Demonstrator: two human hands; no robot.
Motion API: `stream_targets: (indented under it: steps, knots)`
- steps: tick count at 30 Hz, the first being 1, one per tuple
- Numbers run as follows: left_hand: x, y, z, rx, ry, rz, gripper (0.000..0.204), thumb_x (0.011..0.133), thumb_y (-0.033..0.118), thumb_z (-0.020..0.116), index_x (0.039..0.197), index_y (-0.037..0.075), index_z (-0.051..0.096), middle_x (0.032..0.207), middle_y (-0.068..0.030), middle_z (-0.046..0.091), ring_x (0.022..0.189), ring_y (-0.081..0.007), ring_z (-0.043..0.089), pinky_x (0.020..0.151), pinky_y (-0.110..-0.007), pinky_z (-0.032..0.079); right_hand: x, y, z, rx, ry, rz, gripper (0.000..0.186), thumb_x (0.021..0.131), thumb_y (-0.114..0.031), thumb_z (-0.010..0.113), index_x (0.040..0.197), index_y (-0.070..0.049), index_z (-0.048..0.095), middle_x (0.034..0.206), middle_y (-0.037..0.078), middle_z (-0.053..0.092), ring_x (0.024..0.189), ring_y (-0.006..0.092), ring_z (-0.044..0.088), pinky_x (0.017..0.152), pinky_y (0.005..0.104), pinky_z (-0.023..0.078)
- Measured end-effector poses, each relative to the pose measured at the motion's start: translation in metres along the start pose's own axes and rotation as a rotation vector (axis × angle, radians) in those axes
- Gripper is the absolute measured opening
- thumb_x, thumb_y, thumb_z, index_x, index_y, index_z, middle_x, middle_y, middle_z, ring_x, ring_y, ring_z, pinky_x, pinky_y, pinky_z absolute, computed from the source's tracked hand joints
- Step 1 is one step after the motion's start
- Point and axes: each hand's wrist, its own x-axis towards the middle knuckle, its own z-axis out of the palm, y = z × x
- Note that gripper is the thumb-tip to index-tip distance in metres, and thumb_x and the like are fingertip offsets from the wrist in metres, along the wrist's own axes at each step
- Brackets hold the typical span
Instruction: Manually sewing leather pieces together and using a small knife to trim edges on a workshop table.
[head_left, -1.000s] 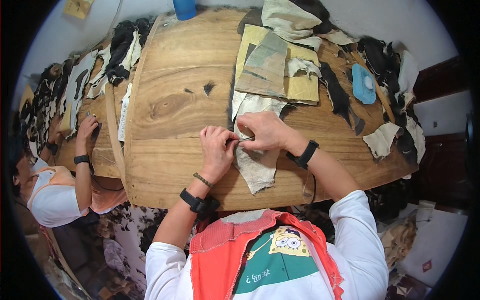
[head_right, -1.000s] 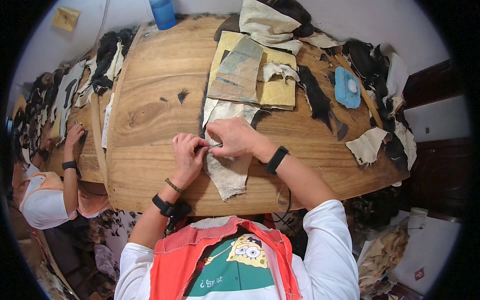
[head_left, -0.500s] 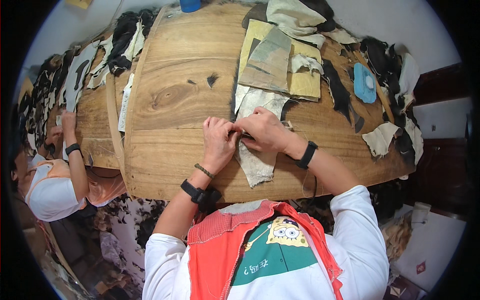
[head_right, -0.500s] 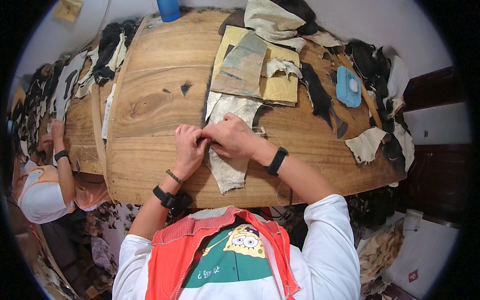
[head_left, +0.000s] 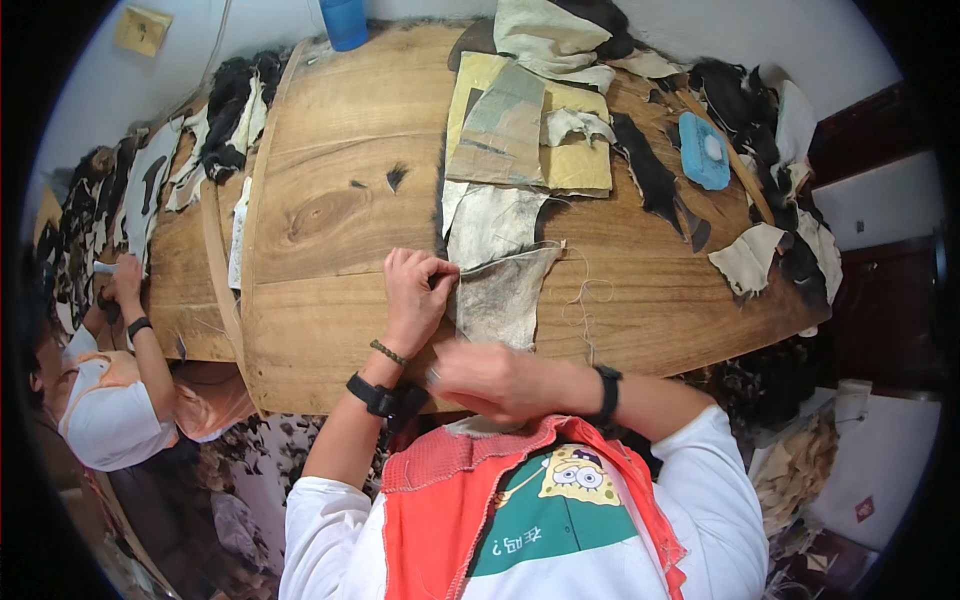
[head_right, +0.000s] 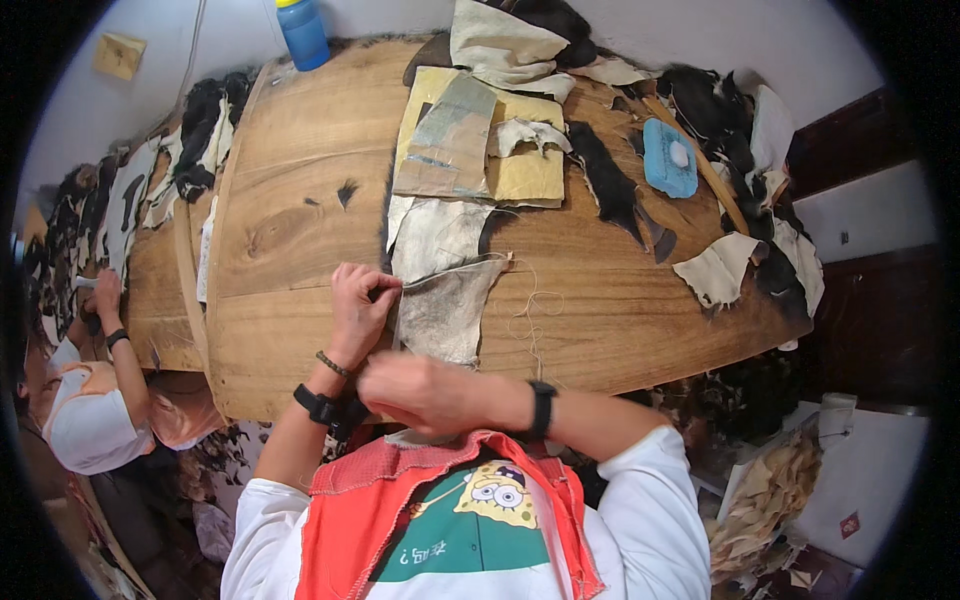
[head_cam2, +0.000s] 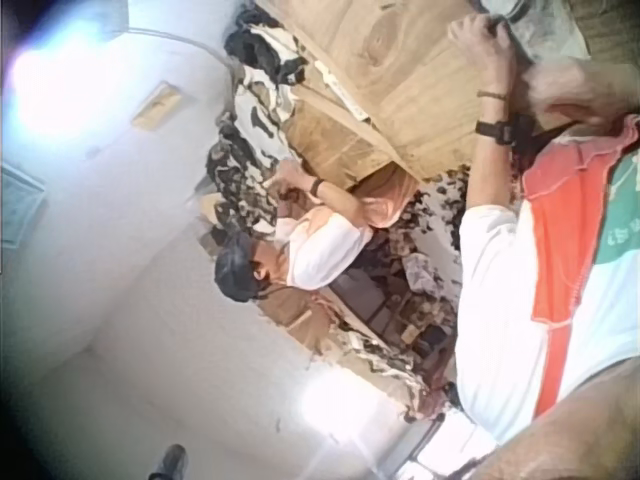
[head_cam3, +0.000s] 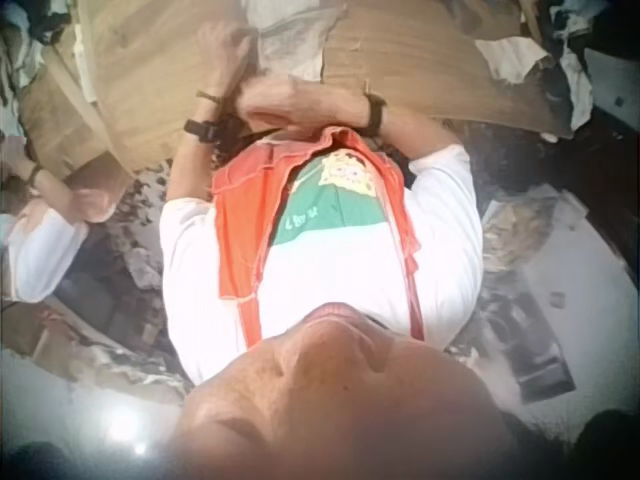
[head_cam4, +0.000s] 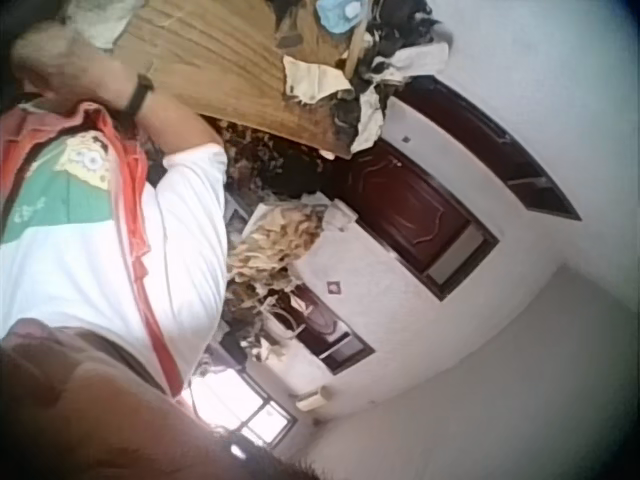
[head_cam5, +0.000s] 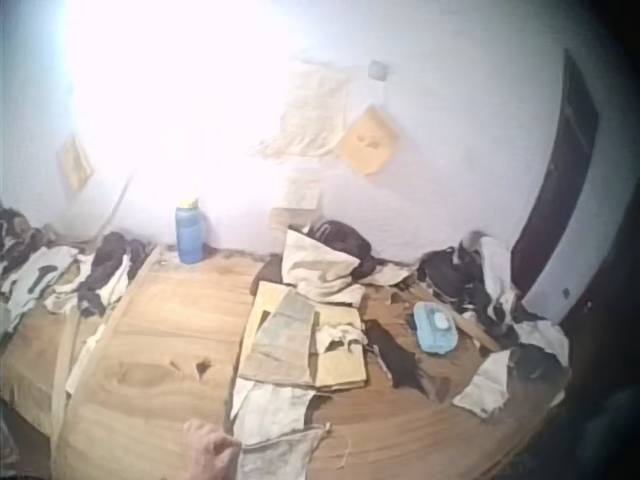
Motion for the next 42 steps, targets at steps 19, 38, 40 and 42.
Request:
stream_targets:
  steps: [19, 38, 40, 42]
  knots:
    - [0.001, 0.012, -0.007, -0.005, -0.014, -0.020, 0.007, 0.075, 0.009, 0.077, 0.079, 0.010, 0.072, 0.080, -0.0053, 0.062, 0.089, -0.0279, 0.053, 0.092, -0.041, 0.039, -0.158, 0.012, -0.073, -0.831, 0.608, 0.914, 0.013, 0.093, -0.024, 0.063, 0.094, -0.012, 0.067, 0.068, 0.016, 0.064, 0.063, 0.0366, 0.065, 0.056, 0.0472, 0.049]
    - [-0.001, 0.012, -0.006, -0.020, 0.007, -0.023, 0.005, 0.075, 0.010, 0.077, 0.079, 0.011, 0.072, 0.080, -0.0050, 0.063, 0.089, -0.0281, 0.053, 0.093, -0.042, 0.039, -0.078, -0.007, -0.034, -0.573, 0.064, 0.864, 0.023, 0.088, -0.030, 0.067, 0.082, -0.008, 0.065, 0.066, 0.015, 0.066, 0.063, 0.0374, 0.065, 0.055, 0.0510, 0.048]
    - [-0.001, 0.012, -0.007, -0.012, 0.005, -0.024, 0.005, 0.076, 0.010, 0.076, 0.079, 0.011, 0.072, 0.080, -0.0050, 0.063, 0.089, -0.0281, 0.053, 0.093, -0.041, 0.039, -0.046, 0.022, -0.011, -0.642, 0.187, 0.735, 0.022, 0.088, -0.029, 0.068, 0.079, -0.010, 0.063, 0.065, 0.012, 0.064, 0.063, 0.0346, 0.066, 0.058, 0.0494, 0.048]
    - [-0.001, 0.013, -0.008, -0.025, -0.009, -0.038, 0.006, 0.075, 0.010, 0.076, 0.078, 0.010, 0.071, 0.080, -0.0053, 0.062, 0.089, -0.0284, 0.053, 0.094, -0.041, 0.039, -0.019, 0.048, 0.003, -0.739, 0.183, 0.584, 0.020, 0.089, -0.026, 0.068, 0.078, -0.011, 0.062, 0.065, 0.011, 0.063, 0.064, 0.0328, 0.066, 0.062, 0.0471, 0.049]
